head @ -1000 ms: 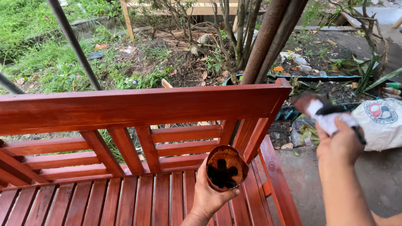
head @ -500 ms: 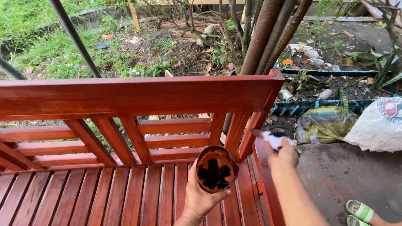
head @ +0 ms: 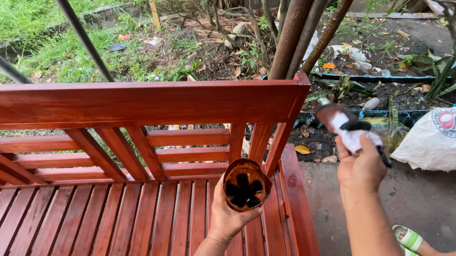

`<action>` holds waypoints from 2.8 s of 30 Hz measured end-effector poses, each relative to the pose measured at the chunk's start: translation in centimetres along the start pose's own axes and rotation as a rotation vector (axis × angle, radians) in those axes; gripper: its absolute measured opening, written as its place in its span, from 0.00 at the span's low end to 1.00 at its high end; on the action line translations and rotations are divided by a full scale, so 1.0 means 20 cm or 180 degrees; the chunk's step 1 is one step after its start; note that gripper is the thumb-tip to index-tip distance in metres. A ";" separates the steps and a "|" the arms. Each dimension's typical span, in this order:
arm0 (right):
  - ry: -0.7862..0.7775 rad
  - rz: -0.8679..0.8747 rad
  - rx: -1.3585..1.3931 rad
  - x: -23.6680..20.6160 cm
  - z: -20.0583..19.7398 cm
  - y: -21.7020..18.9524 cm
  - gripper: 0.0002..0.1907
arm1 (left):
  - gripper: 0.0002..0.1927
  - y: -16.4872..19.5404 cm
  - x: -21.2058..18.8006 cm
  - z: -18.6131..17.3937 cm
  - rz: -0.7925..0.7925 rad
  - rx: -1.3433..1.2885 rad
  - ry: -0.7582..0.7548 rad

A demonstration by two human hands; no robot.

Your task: The person applies reddish-brown wood stain to wooden furniture using a brush, holding a cut plastic bottle of stain in one hand. They first coat the legs and frame of a slatted bench, then move to a small slatted table and brush stain onto its frame and inner slats.

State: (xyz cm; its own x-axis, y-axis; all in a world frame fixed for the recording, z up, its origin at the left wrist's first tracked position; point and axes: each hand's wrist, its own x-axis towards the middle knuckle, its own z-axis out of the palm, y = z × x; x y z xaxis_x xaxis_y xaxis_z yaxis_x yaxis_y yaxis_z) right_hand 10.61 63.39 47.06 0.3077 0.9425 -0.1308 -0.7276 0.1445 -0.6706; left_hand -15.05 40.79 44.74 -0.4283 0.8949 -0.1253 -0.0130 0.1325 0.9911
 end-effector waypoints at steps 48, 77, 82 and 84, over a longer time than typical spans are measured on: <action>0.1503 0.0041 -0.2792 -0.60 -0.76 0.47 0.10 | 0.58 -0.10 -0.36 0.16 0.0510 -0.0074 0.0143; 0.1667 0.0029 -0.2637 -2.06 -1.68 -0.41 0.11 | 0.60 -0.04 -1.24 0.23 0.1167 -0.0355 -0.0598; 0.1470 -0.0113 -0.3206 -2.12 -1.59 -0.57 0.07 | 0.60 0.00 -1.24 0.24 0.0989 -0.0256 -0.0678; 0.1301 -0.0288 -0.3369 -2.10 -1.53 -0.61 0.06 | 0.61 0.01 -1.21 0.23 0.1005 -0.0296 -0.0647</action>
State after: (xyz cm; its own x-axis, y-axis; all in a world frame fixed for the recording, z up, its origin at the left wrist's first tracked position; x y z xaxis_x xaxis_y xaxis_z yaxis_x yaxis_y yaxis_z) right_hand 25.29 12.90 38.37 0.6507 0.7446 -0.1488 0.1308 -0.3029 -0.9440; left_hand -0.48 21.09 47.82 -0.2365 0.9529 0.1896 0.0050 -0.1940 0.9810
